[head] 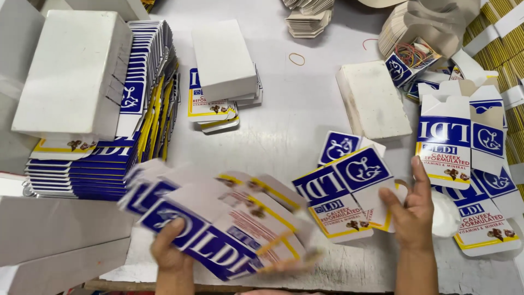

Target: The person applies glue to the flaps of cardboard boxes by hand, folds them, and stacks them. They then gather the flattened boxes, fan them out, and place them onto a pile of other boxed items.

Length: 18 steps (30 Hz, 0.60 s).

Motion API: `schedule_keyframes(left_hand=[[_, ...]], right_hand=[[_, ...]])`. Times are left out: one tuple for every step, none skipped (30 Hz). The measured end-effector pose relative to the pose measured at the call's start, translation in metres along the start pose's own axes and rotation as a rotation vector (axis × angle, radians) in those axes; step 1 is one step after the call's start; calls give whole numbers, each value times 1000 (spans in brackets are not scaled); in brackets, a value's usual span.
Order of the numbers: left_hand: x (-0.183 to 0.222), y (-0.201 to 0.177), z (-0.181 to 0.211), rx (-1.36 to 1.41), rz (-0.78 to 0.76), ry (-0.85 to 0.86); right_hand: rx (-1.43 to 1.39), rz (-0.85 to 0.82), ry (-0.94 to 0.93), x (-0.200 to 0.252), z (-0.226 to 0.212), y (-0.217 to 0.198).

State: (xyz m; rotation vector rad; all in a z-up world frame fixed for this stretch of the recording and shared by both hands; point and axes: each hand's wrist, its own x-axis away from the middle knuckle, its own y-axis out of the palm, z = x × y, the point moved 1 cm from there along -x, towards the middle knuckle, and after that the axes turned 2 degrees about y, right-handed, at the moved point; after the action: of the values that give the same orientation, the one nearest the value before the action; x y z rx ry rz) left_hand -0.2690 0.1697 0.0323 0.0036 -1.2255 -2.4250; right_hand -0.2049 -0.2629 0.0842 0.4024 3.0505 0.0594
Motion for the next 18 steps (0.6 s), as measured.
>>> schedule_keyframes(left_hand=[[-1, -9, -17, 1, -2, 1], [-2, -16, -35, -71, -69, -93], [-4, -24, -53, -142, -135, -183], [-4, -5, -58, -140, -137, -176], [0, 15, -63, -193, -273, -259], [3, 34, -69, -246, -408, -342], [7, 46, -69, -244, -410, -349], [11, 59, -69, -318, -410, -407], [14, 71, -69, -392, -411, -462], [16, 71, -70, -391, -413, -466], [14, 71, -70, -440, -375, -496], [12, 72, -71, -488, -336, -526], [16, 68, -71, -490, -335, -529], [19, 65, -72, -488, -374, -545], [24, 60, -73, -484, -409, -565], [27, 59, -70, -484, -403, -574], [27, 60, -68, -487, -394, -564], [27, 60, -65, -491, -385, -555]], right_hand=[[0, 0, -3, 2, 1, 4], [-22, -64, 5, 4, 2, 9], [-44, -132, 11, 4, 3, 15], [-46, -137, 5, 5, 1, 27], [-26, -211, 21, 9, 1, 38], [-6, -285, 37, 13, 0, 49], [-2, -279, 40, 16, 0, 54], [-27, -278, 85, 19, 0, 58], [-53, -278, 128, 21, 1, 63], [-51, -273, 130, 24, 5, 60], [-130, -256, 180, 23, 10, 60], [-209, -240, 231, 22, 14, 60], [-209, -237, 234, 27, 22, 55], [-270, -286, 277, 32, 30, 51], [-328, -334, 326, 40, 38, 46], [-327, -330, 335, 47, 45, 36], [-342, -358, 373, 51, 53, 29], [-357, -387, 411, 55, 60, 21]])
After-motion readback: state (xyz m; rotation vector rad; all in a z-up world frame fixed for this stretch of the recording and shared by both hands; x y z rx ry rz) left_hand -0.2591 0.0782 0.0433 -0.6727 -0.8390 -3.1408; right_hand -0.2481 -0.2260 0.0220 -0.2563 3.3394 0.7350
